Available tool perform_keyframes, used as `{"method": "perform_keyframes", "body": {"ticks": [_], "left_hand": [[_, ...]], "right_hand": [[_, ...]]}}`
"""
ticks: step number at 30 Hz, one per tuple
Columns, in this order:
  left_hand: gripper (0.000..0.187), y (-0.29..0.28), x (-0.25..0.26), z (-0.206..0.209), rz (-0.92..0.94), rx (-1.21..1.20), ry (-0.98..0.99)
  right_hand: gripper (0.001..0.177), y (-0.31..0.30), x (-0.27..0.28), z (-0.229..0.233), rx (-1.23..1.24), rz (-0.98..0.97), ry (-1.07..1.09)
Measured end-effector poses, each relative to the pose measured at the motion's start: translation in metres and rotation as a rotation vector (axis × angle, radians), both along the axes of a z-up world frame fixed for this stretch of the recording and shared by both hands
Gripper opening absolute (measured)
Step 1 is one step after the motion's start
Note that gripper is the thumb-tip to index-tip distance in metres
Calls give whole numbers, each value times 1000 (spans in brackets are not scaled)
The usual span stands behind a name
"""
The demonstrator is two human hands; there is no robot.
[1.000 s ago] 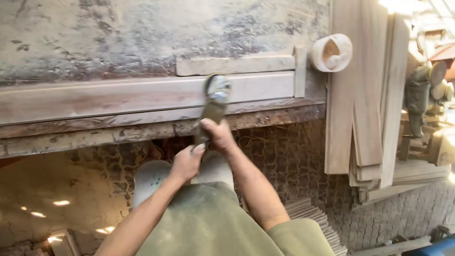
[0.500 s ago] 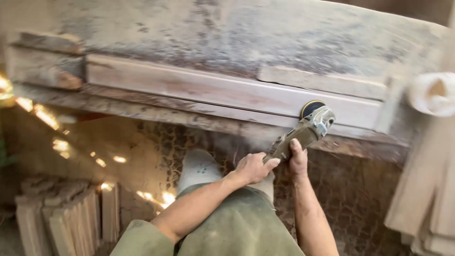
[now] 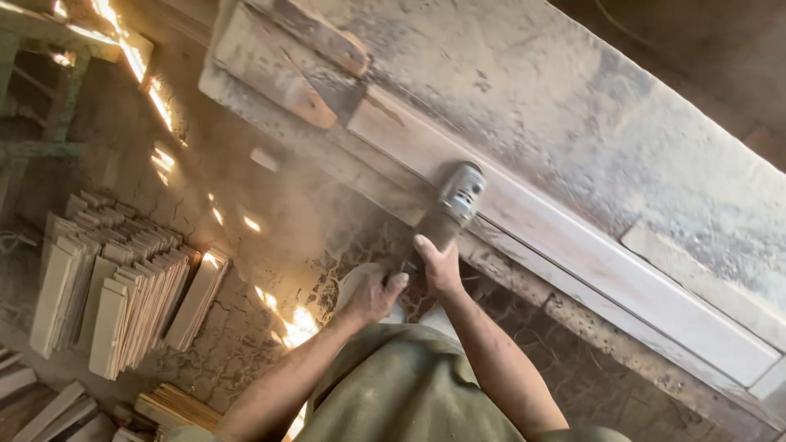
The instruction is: Sanding several wooden planks using a power sander, applying wood filler to imperfections, and smoothing the surface.
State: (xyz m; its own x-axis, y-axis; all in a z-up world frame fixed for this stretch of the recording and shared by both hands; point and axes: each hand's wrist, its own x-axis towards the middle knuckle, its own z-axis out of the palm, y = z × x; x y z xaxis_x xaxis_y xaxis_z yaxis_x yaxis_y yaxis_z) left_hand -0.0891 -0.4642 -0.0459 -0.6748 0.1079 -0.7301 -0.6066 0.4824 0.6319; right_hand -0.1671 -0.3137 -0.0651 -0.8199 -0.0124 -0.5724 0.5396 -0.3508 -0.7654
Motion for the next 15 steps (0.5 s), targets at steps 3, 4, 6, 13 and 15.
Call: {"method": "perform_keyframes", "body": {"ticks": [3,4,6,13,15], "left_hand": [[72,-47,-9,-25,127,-13,45],[70,-59,-15,-29,273,27,49],[69,-81,-45,16,312,51,54],[74,-113,-89,53,368,77,18],[65,-103,-69,24,304,73,-16]], "right_hand": [[51,-59,-33,-9,-20,53,54],[52,-76,-45,-11,-19,79,76],[51,-113,-73,23,-39,91,41],[48,-148,-111,18,28,255,21],[46,-129,-98,31,51,185,-19]]}}
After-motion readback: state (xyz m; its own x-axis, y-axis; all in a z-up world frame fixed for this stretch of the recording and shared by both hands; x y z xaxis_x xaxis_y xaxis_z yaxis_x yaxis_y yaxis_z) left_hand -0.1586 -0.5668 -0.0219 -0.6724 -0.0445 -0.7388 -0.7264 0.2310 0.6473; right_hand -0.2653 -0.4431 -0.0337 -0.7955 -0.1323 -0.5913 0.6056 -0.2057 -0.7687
